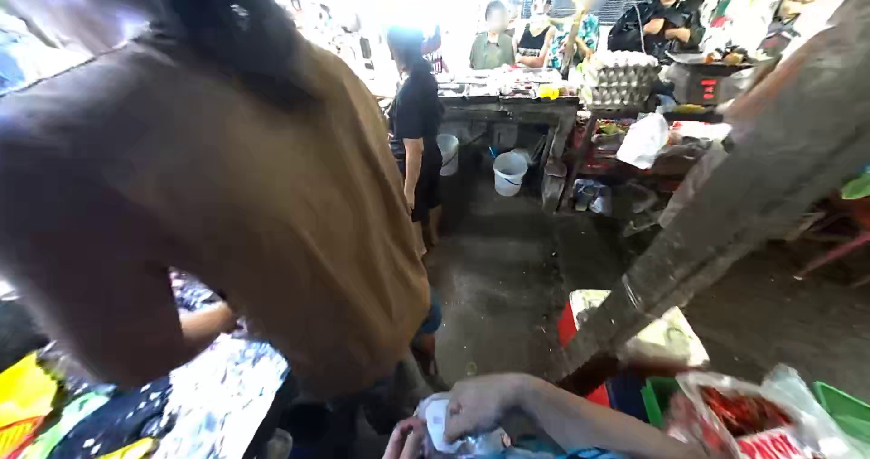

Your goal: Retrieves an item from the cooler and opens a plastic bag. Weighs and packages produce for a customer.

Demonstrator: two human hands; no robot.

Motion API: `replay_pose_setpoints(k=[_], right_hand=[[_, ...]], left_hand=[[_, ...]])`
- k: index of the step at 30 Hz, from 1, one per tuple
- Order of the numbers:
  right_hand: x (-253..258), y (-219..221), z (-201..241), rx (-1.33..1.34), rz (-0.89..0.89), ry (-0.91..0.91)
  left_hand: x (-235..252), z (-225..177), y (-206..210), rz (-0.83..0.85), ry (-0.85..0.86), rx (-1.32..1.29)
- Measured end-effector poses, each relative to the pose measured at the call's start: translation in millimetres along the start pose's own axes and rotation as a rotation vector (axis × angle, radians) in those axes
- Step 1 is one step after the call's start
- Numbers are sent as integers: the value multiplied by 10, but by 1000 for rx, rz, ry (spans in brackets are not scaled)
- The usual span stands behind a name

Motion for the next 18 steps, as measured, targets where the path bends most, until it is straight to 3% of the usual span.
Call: replay_pose_setpoints(k=[3,6,10,15,18], right_hand=[[-25,-782,-324,-28,-31,58],[-101,-1599,-767,-17,-84,86],[-143,-2762,-1454,-50,-108,150],[-136,-4074,-1943,-186,-114,311],[-377,-4845,-2341,-172,-184,400]], left_hand=[[669,-408,711,12,110,209],[1251,-728,1441,149,247,453],[2125,-758,2288,248,304,707],[3625,-961,3349,480,-7,1150],[4560,-1109,4106,643,16,1305]])
Point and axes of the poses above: each hand's wrist, its own x-axis towards the middle knuckle, its own y-axis out of the palm, z = x × y, the point moved 4 cm from there along x, towards the middle knuckle, and after that the axes turned 6 degrees about -x, right-handed, at the moved point
